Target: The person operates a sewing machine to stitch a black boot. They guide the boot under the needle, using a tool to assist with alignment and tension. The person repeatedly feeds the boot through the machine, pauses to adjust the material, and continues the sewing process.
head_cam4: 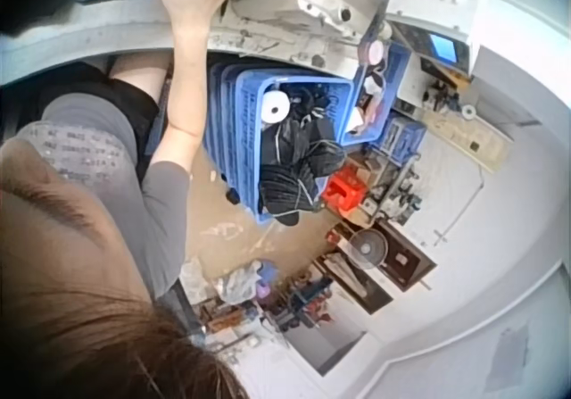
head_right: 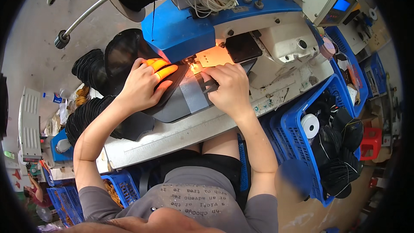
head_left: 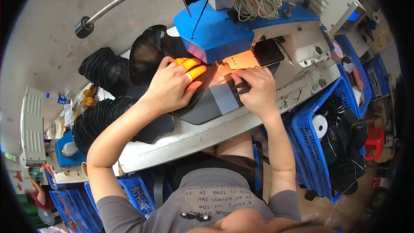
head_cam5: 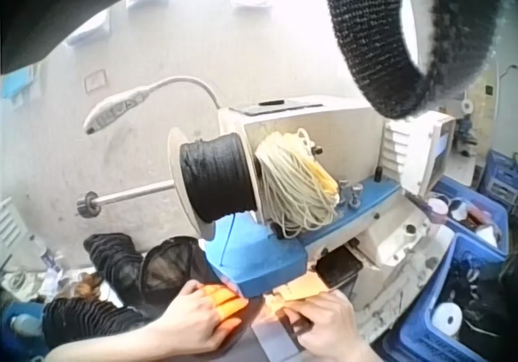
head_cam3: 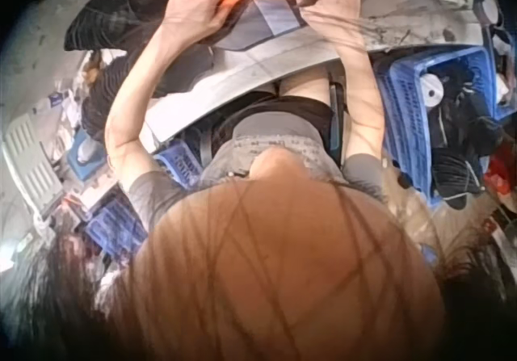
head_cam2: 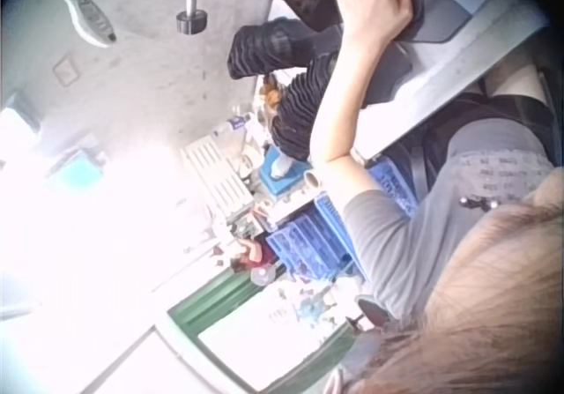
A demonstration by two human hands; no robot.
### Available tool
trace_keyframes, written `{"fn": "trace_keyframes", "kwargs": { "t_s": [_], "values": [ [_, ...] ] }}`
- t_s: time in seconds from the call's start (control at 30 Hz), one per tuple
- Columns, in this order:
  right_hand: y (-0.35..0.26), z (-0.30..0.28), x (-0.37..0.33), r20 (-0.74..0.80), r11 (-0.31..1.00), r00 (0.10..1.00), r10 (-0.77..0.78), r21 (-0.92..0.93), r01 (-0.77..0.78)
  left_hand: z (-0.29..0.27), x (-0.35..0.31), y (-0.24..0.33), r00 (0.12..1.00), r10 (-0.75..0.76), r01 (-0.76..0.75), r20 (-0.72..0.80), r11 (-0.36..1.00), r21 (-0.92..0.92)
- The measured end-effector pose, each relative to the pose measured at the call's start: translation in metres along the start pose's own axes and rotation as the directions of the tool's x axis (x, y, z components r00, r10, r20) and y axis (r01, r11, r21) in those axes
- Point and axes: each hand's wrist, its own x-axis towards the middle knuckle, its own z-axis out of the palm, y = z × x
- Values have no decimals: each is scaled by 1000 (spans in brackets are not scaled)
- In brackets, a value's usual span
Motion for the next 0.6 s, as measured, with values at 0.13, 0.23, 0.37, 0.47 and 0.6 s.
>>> {"fn": "trace_keyframes", "kwargs": {
  "t_s": [0.13,0.23,0.37,0.47,0.6],
  "values": [
    [0,0,1,1,1000,1000,-8,1,8,6,-1,0,999,-5,5,-33,1000,19],
    [1,0,0,-1,1000,1000,-3,1,3,2,1,6,998,-55,55,13,997,52],
    [1,1,0,-11,1000,1000,-6,8,6,6,4,22,990,-130,132,-52,991,33],
    [1,2,-1,-10,1000,1000,-2,9,2,10,10,42,973,-221,221,-65,975,2],
    [1,2,-1,-26,1000,1000,-7,12,8,13,9,55,969,-235,235,-78,972,-7]
  ]
}}
